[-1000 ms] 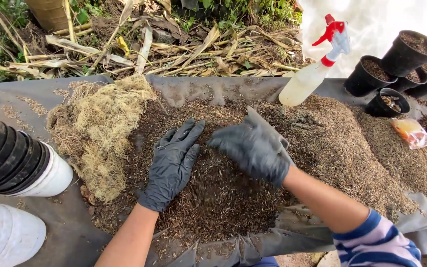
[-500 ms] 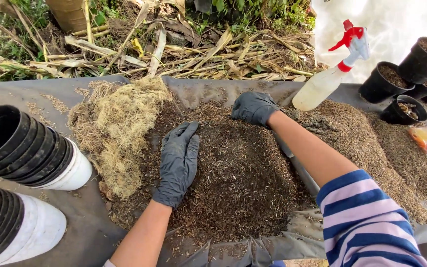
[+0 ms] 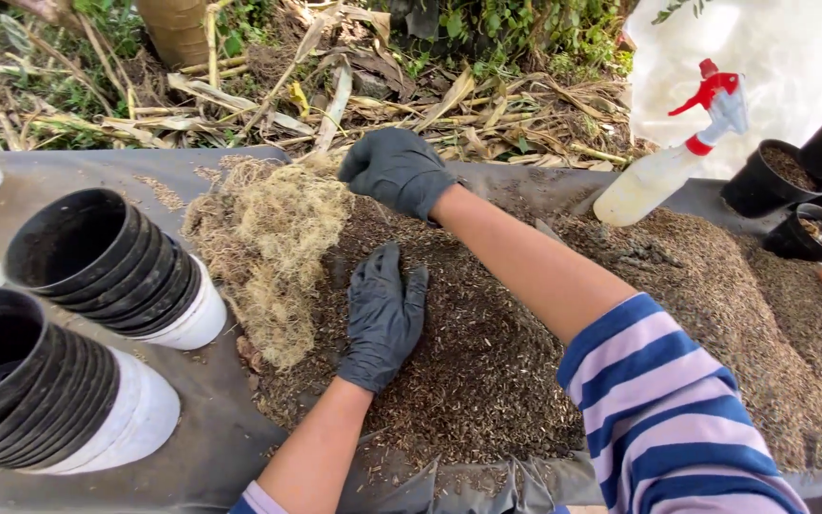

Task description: Mixing different types of soil and organic matter on a work surface using a hand trowel and gloved hands to create a potting mix.

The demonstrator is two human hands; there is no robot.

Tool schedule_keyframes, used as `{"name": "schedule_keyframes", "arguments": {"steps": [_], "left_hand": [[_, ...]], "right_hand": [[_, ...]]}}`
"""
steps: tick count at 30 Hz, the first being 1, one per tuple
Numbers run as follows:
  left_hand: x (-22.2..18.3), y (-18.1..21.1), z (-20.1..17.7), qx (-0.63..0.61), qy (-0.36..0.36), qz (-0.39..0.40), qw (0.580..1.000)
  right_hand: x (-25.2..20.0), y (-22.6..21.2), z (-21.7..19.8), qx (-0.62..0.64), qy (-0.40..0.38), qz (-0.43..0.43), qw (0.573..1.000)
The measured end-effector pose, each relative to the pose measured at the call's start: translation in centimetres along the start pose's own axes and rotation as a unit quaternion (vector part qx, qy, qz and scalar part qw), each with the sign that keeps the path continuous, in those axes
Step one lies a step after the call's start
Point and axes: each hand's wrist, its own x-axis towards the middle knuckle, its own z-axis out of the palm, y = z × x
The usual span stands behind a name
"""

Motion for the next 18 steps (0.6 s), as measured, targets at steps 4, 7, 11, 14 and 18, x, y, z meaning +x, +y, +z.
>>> {"name": "schedule_keyframes", "arguments": {"steps": [4,7,11,14,18], "left_hand": [[-0.1,-0.6,0.7,-0.032,0.014,0.006,0.999],[-0.7,0.2,-0.6,-0.056,0.031,0.033,0.997],[-0.1,-0.7,0.5,0.010,0.000,0.028,1.000],[-0.1,-0.5,-1.1,-0.005,0.069,0.096,0.993],[3.1,-2.0,-1.5,-0.068,0.083,0.089,0.990]], "right_hand": [[-3.4,-3.3,-2.7,0.092,0.021,-0.040,0.995],[-9.0,-3.1,-5.6,0.046,0.001,0.018,0.999],[-17.5,0.9,-9.5,0.019,-0.032,0.161,0.986],[-23.7,8.3,-8.9,-0.041,0.001,0.251,0.967],[-30.8,14.2,-6.8,-0.045,0.031,0.289,0.956]]}}
